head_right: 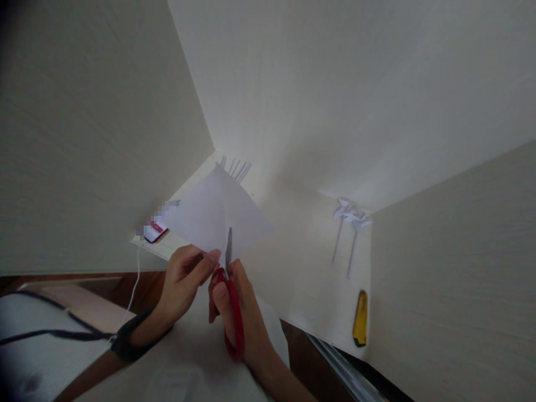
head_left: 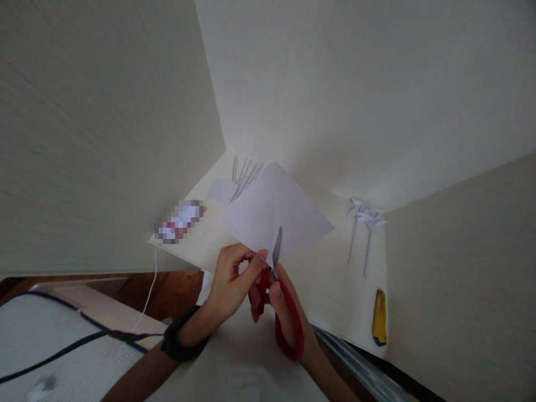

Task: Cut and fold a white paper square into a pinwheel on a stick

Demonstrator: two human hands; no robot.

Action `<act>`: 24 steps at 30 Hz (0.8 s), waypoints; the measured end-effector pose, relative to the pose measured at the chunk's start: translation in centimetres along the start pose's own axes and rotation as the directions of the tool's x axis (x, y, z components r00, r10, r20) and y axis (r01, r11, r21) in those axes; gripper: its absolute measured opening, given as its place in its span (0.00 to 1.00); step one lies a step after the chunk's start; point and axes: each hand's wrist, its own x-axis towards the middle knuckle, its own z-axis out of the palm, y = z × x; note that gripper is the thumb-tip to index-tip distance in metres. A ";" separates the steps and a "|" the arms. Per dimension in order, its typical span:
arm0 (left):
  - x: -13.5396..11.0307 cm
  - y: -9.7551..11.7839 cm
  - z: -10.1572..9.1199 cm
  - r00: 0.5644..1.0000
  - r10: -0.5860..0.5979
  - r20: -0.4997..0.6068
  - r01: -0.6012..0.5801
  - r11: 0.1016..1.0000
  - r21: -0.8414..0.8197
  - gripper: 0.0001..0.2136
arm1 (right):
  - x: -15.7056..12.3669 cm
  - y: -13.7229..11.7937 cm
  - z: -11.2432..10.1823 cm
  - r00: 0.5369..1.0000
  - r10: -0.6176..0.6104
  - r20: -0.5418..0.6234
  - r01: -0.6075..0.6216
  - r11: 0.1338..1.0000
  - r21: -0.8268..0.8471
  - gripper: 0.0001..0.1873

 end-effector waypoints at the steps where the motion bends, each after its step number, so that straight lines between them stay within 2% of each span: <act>1: 0.1 0.0 0.1 1.000 0.009 0.008 -0.009 1.000 -0.006 0.18 | -0.1 0.1 0.0 1.000 0.000 -0.010 0.000 1.000 -0.005 0.26; 5: 0.3 -0.2 0.3 0.999 0.018 0.032 -0.018 1.000 -0.002 0.18 | -0.3 0.2 -0.1 1.000 -0.001 -0.029 0.000 1.000 -0.026 0.25; 11: 0.4 -0.1 0.2 0.999 0.042 -0.019 -0.042 0.998 0.044 0.18 | -0.2 0.2 -0.1 1.000 0.005 -0.008 -0.005 1.000 -0.014 0.26; 24: 0.1 -0.1 0.2 1.000 0.011 -0.008 -0.011 0.999 -0.035 0.17 | 0.1 -0.1 0.0 1.000 -0.027 0.002 0.027 0.999 0.018 0.26</act>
